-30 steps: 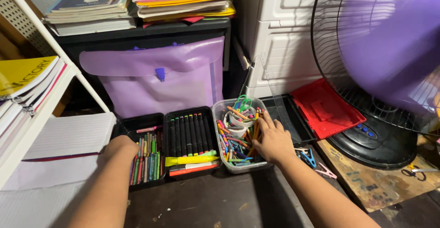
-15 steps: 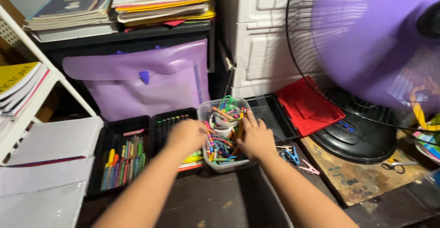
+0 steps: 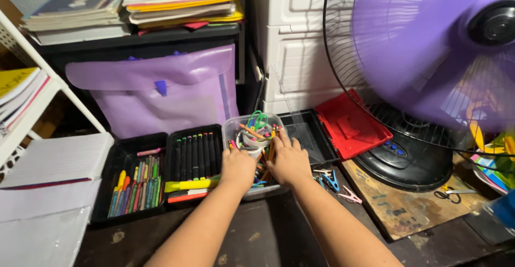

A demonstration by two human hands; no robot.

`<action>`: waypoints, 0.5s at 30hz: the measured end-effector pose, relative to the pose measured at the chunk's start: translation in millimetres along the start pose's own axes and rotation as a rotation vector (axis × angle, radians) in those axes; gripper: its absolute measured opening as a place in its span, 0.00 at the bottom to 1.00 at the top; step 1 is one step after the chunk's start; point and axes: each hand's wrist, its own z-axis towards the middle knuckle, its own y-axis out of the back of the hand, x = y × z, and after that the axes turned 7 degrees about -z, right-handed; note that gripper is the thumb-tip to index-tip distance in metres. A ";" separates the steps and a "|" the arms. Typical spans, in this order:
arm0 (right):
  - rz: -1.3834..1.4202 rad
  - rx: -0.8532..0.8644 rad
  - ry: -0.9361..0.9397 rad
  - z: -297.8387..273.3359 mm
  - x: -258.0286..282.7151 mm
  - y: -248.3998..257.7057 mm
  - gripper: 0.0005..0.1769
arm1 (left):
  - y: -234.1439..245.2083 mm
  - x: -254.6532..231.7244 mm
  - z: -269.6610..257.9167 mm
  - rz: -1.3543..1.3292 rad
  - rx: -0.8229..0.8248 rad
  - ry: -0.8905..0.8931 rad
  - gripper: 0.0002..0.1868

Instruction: The person organizes colored pencils, pens, and paper clips by placing them into various plastic containers on a desk.

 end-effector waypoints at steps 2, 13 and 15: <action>-0.003 -0.012 0.004 0.2 0.1 -0.6 0.46 | 0.0 -0.6 0.7 0.001 0.017 -0.003 0.11; 0.008 -0.220 0.073 3.4 -5.4 -18.9 0.38 | -7.5 1.3 2.0 -0.161 0.031 0.056 0.11; 0.012 -0.257 0.076 3.5 -6.0 -20.4 0.35 | -8.4 1.3 2.9 -0.155 0.009 0.056 0.11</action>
